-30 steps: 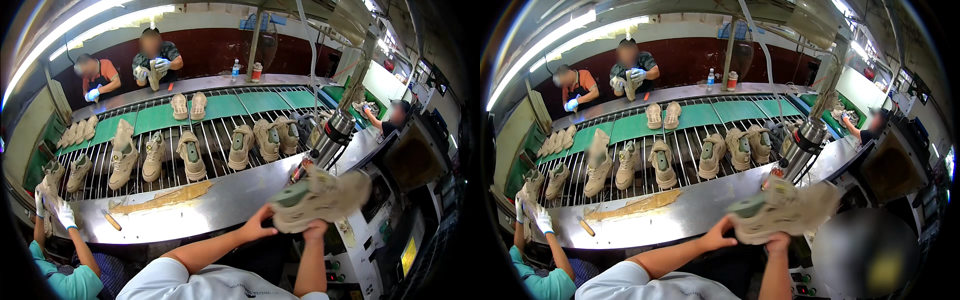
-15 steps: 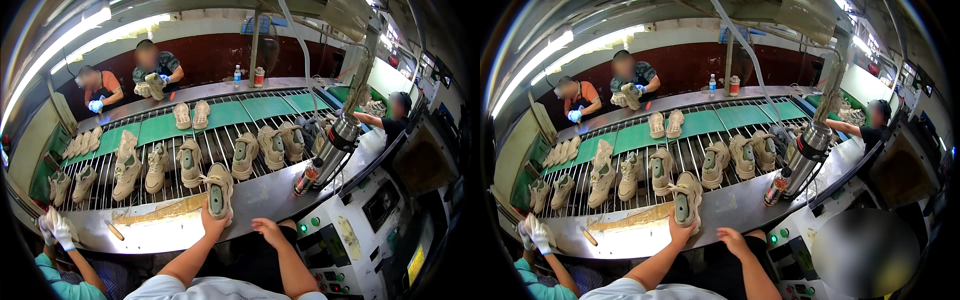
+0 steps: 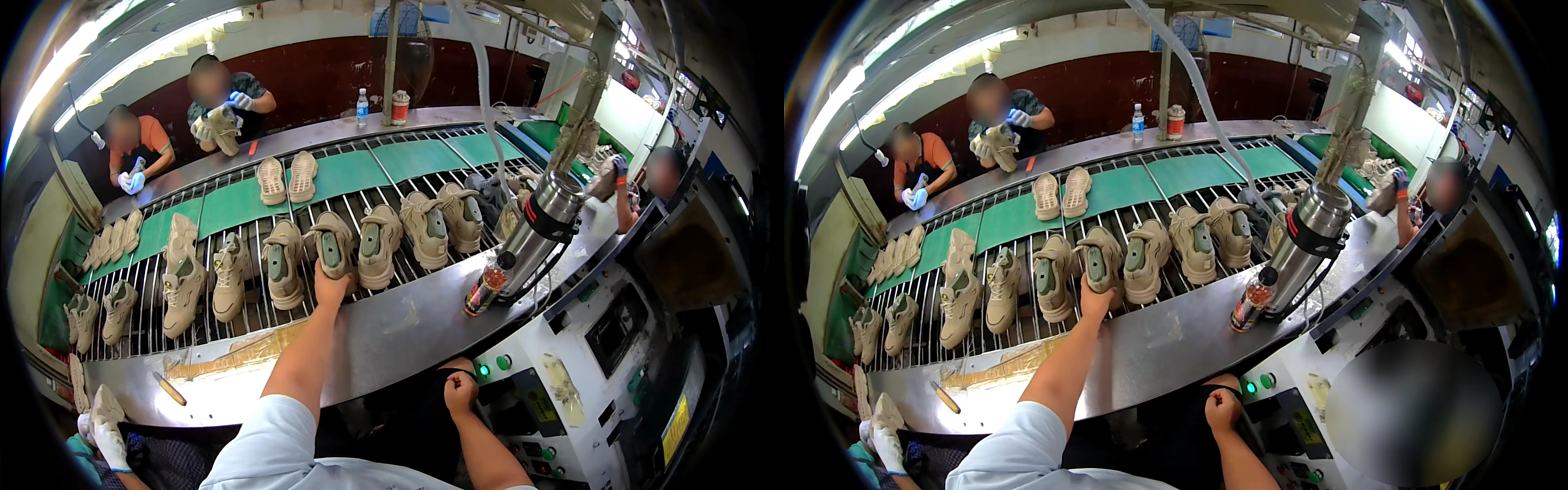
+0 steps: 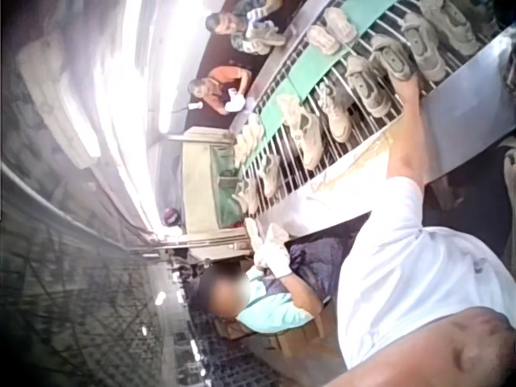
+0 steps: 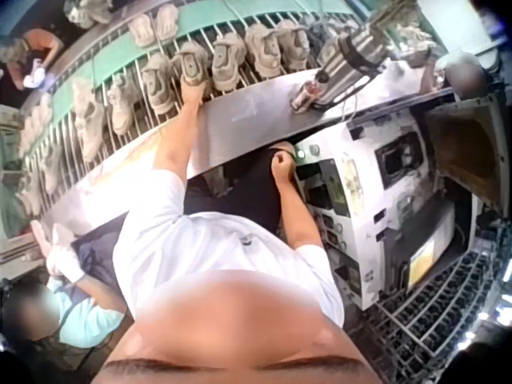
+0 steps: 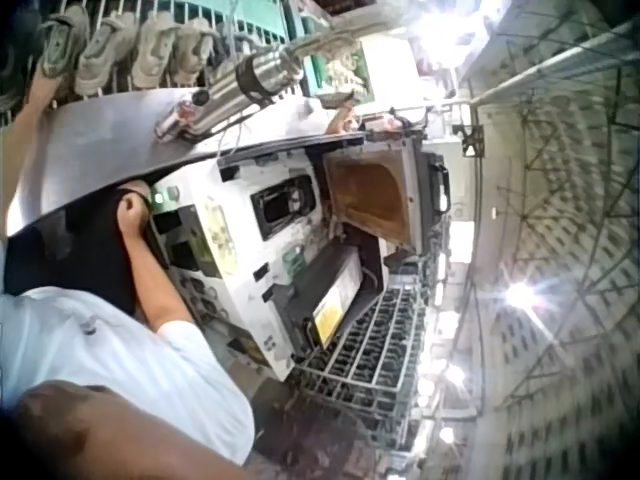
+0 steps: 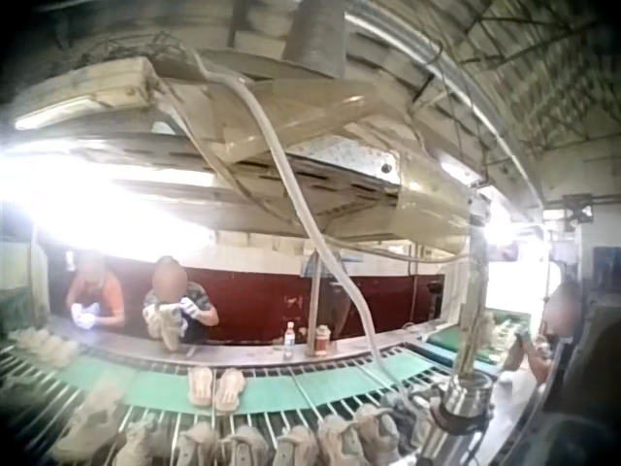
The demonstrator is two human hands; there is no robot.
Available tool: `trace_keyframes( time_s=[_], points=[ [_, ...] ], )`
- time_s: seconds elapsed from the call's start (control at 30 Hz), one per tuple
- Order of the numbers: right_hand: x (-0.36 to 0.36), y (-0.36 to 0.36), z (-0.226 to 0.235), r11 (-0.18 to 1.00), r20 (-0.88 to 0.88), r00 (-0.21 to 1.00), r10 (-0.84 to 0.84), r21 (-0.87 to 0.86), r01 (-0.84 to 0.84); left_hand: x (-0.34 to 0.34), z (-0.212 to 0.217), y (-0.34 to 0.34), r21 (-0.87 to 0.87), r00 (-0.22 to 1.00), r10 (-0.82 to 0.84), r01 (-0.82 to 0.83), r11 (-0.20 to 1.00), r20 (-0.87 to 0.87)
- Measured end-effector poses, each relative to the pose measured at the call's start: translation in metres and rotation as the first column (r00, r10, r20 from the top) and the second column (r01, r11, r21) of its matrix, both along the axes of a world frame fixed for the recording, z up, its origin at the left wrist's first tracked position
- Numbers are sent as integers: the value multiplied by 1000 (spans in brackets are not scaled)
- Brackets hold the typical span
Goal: The person takes shoes from a conveyor belt and places them into a machine for processing, then removes them and places them back on the belt.
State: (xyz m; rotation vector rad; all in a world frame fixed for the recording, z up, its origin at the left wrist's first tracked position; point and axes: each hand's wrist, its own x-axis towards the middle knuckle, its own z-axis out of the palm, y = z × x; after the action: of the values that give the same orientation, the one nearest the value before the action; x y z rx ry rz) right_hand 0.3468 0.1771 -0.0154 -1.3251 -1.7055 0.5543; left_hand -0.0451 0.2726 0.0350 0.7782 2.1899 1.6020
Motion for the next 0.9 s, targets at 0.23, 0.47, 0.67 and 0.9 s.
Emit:
trace_keyframes(
  time_s=[0.23, 0.47, 0.67, 0.9],
  points=[
    [-3, 6, -5, 1000, -26, 999, -20, -10, 20, -70, 39, -51, 88, 630, 184, -181, 980, -754],
    [-8, 5, -3, 999, 29, 999, -33, 7, 33, -117, 34, -35, -67, 985, -32, 21, 998, -169],
    [-14, 7, -12, 998, 59, 998, -1, 55, -2, -112, 4, -27, 79, 958, 101, -82, 993, -269],
    [-5, -8, -9, 995, 22, 998, -60, -85, 61, -168, 57, -67, 21, 862, 109, -114, 993, -496]
  ],
)
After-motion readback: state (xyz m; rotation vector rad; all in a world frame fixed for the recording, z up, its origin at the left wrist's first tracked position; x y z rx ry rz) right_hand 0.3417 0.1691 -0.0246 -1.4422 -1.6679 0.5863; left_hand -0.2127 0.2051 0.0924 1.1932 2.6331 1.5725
